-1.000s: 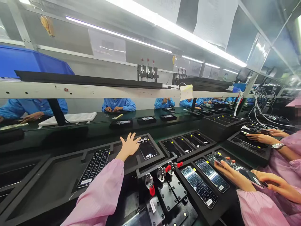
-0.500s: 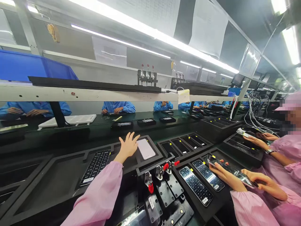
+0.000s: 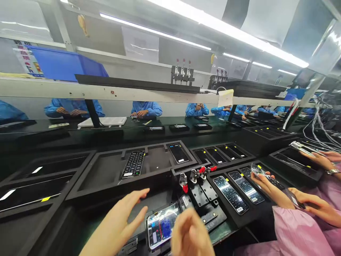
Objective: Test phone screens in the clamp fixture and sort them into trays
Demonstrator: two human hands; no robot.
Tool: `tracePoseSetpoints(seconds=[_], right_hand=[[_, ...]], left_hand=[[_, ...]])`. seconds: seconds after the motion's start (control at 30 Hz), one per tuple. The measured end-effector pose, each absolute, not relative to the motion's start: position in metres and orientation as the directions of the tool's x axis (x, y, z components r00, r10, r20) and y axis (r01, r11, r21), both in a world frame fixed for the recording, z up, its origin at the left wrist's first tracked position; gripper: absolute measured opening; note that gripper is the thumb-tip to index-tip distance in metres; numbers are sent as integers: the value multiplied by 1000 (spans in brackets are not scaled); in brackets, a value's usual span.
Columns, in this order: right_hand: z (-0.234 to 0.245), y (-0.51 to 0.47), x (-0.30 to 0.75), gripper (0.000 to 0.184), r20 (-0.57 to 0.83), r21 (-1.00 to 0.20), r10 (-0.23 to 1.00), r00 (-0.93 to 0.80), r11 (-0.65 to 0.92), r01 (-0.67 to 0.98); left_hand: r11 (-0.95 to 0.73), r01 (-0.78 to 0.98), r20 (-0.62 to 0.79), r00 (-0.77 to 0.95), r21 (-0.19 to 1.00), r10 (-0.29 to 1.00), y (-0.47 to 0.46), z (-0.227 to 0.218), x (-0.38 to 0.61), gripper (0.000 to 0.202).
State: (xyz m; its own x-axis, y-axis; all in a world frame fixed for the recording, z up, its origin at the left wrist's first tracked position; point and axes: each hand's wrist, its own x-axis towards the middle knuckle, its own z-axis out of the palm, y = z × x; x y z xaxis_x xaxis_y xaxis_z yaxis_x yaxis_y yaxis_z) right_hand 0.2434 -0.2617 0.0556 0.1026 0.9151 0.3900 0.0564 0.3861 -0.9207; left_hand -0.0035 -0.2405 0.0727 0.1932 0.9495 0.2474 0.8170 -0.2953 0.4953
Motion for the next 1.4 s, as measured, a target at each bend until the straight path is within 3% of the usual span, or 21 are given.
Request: tracePoseSetpoints(seconds=[0.1,0.2,0.3,0.57,0.67,0.77,0.83,1.0,1.1,1.3,1.4], right_hand=[[37,-236,237,25,427,-891,887,175,380,249],[17,-203,251,21,507,-760,853,126,374,531],[4,-185,259,19,527,-697,848,60,390,601],[11,-190,245,24,510,-795,843,172,386,468],[22,-193,252,26,620,-760,722,307,458,461],[42,-188,267,32,752,-642,559,350,502,579],[57,-182,276,37,812,-557,503,295,516,651],[79,-167,287,28,803,-404,596,8,534,742],[78,-169,290,26,809,-375,588,-21,543,751],[36,-203,301,25,874,-328,485,16,566,756],[0,-211,300,33,842,-290,539,-27,494,820]], left_hand=[[-204,810,152,144,550,978,-259,7,-21,37],[-184,770,171,98,611,980,-272,-42,-26,51],[-197,728,214,71,657,974,-279,-61,-24,57],[-203,644,206,71,738,976,-276,-56,-17,40],[-217,644,217,81,733,973,-274,-61,-17,33],[-225,642,222,88,733,971,-272,-65,-12,29],[-235,630,221,102,740,970,-270,-63,-4,28],[-259,625,188,179,736,966,-262,-48,21,32],[-299,636,204,219,711,954,-261,-38,29,32],[-394,701,227,324,594,919,-261,-18,30,49],[-432,733,195,391,525,900,-258,-8,33,47]])
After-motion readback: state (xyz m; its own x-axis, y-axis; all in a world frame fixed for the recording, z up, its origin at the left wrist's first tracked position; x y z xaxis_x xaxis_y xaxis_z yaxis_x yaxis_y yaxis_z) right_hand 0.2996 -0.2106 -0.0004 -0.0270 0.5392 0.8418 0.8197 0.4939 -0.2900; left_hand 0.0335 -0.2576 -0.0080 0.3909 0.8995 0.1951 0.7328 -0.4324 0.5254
